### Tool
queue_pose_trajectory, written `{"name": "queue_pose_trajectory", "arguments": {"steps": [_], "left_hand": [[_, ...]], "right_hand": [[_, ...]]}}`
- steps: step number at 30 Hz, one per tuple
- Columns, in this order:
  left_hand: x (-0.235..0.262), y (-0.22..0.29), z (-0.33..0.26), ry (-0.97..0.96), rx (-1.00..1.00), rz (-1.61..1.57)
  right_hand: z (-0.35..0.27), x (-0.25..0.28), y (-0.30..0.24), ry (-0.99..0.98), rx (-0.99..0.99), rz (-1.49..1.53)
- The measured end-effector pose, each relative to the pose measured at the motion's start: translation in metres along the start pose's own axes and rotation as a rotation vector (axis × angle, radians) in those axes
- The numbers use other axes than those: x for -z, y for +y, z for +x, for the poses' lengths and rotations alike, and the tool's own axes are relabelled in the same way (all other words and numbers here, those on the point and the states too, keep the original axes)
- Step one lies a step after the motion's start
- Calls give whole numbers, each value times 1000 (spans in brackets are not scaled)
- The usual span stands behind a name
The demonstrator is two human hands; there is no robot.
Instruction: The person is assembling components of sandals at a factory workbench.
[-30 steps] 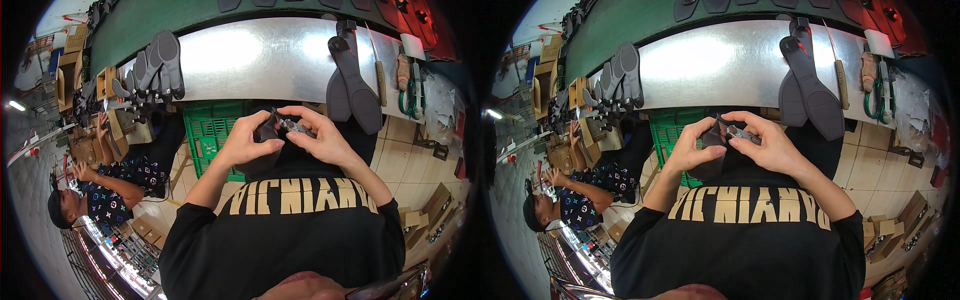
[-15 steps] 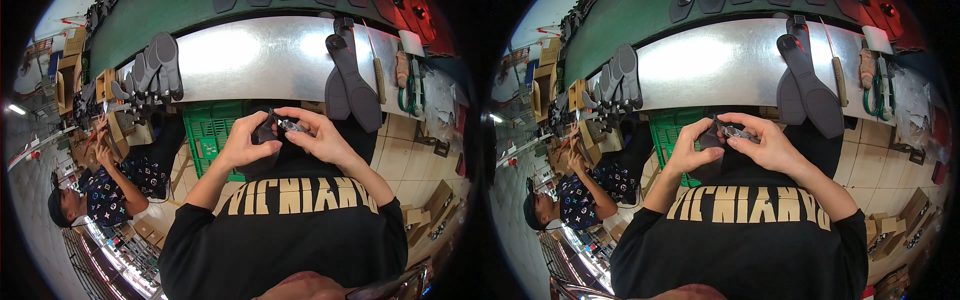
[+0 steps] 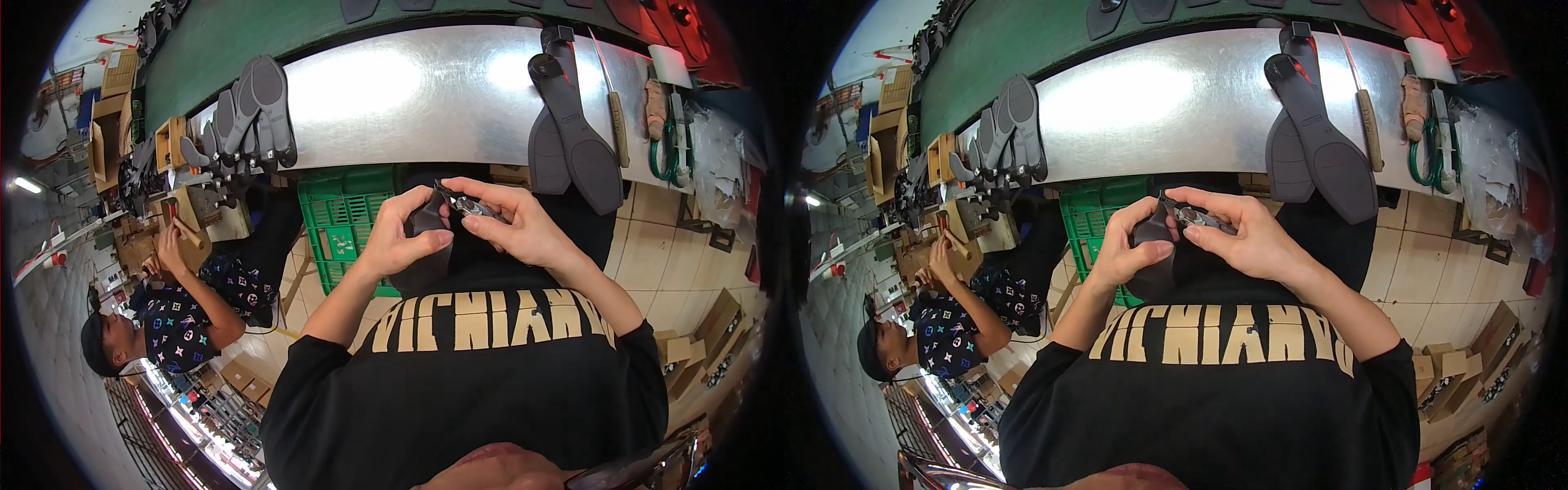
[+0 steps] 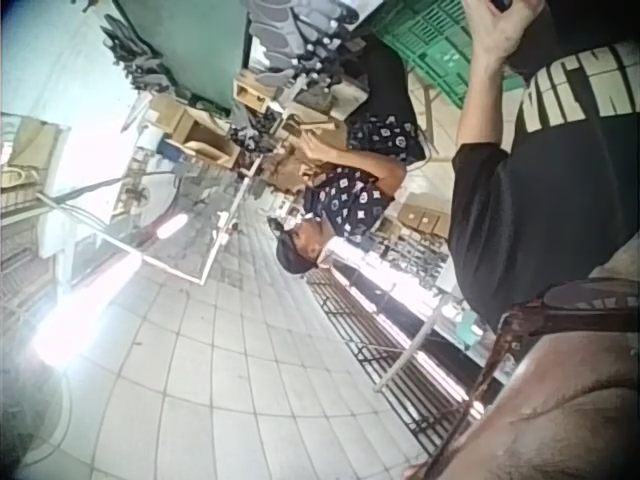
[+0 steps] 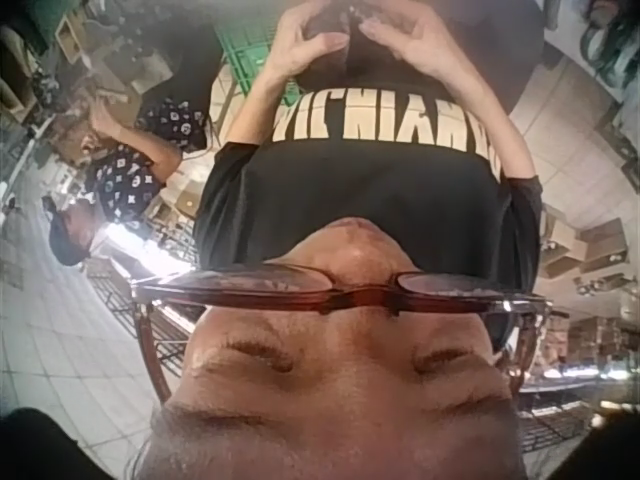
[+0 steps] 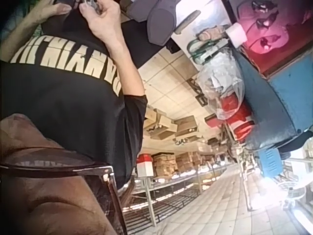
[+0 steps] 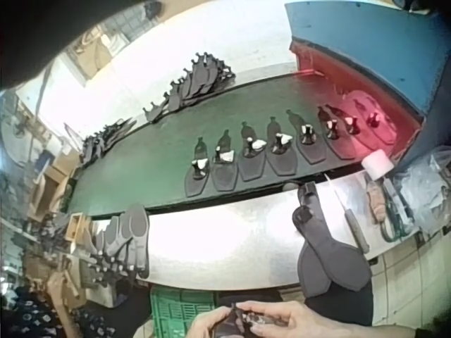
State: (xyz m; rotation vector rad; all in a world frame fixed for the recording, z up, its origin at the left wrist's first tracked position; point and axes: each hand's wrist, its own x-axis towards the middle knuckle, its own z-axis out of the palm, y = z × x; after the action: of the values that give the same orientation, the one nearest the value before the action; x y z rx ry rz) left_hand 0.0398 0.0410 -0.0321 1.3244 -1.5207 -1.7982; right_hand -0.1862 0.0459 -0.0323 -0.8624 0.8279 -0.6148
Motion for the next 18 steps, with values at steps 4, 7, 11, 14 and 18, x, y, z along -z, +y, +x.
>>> {"name": "queue_pose_trajectory", "arguments": {"steps": [4,7,11,14,18], "left_hand": [[2,-2,-2,-10,40,-54],[3,-3,-3,-35,45,-64],[2,-8,-5,-48,70,-207],[1,-9,-6,-62,73,-261],[3,-9,-6,-93,87,-322]], "right_hand": [[0,0,-3,-10,-46,6],[-1,-1,-2,-13,-25,-7],[-1,0,2,-24,-4,-1],[-1,0,4,-35,-5,-14],[0,-1,13,-14,51,-11]]}}
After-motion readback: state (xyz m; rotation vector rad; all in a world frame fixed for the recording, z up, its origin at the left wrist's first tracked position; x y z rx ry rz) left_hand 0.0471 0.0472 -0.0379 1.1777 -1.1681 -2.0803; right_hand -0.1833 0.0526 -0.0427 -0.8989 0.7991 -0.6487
